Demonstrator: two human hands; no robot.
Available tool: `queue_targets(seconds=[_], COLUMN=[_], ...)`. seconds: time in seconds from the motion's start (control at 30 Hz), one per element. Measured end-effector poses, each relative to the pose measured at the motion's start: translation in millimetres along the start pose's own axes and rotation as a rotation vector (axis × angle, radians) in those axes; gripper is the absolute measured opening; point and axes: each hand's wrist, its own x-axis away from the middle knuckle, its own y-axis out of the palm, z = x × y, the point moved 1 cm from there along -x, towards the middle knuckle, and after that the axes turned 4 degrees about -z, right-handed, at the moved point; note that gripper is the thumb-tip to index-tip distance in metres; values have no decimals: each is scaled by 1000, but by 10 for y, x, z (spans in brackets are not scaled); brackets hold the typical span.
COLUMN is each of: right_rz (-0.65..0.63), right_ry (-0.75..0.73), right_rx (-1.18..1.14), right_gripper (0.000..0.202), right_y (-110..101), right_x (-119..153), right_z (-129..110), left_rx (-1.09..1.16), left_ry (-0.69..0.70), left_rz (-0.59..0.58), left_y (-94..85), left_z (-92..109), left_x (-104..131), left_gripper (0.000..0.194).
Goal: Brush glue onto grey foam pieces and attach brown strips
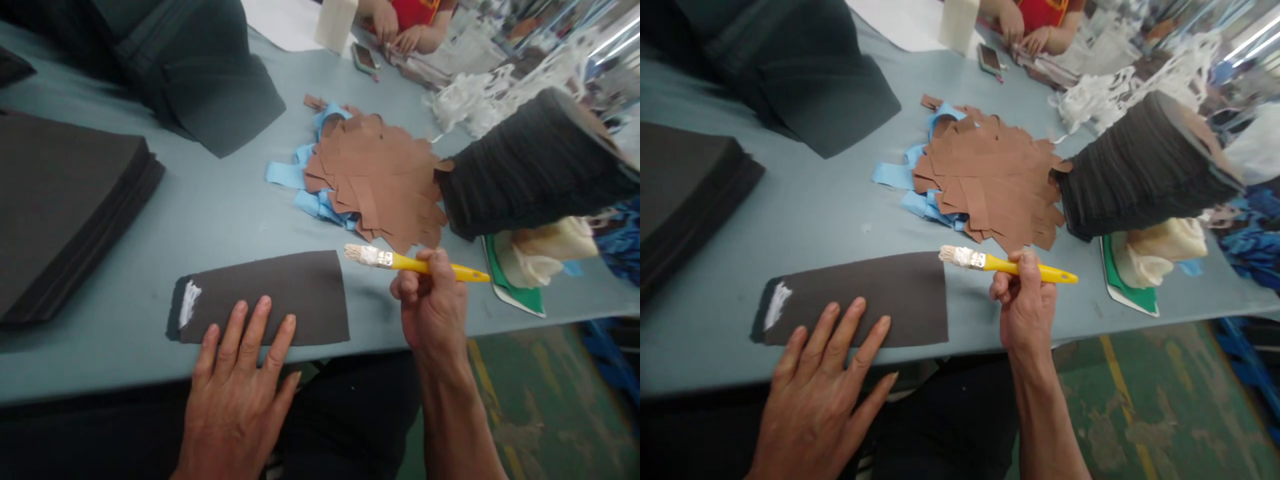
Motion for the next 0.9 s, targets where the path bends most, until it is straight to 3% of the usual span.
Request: queue_targets(seconds=[0.13, 0.27, 0.57, 0.73, 0.9], right_rz=[-5, -48, -204, -126, -34], right_ry=[86, 127, 3, -79, -31], right_rx=[21, 43, 241, 265, 52], right_gripper=[53, 57, 49, 47, 51], right_y=[-176, -194, -123, -193, -272], right_x=[69, 155, 166, 135, 108], right_z=[102, 130, 83, 9, 70], left_rx=[-30, -88, -233, -257, -271], left_ry=[-8, 46, 159, 174, 208], left_rz=[-7, -24, -56, -66, -79], left_y=[-26, -35, -60, -60, -108], left_z=[7, -16, -91, -93, -104], left_x=[4, -12, -29, -35, -44], left_gripper=[53, 53, 75, 76, 66])
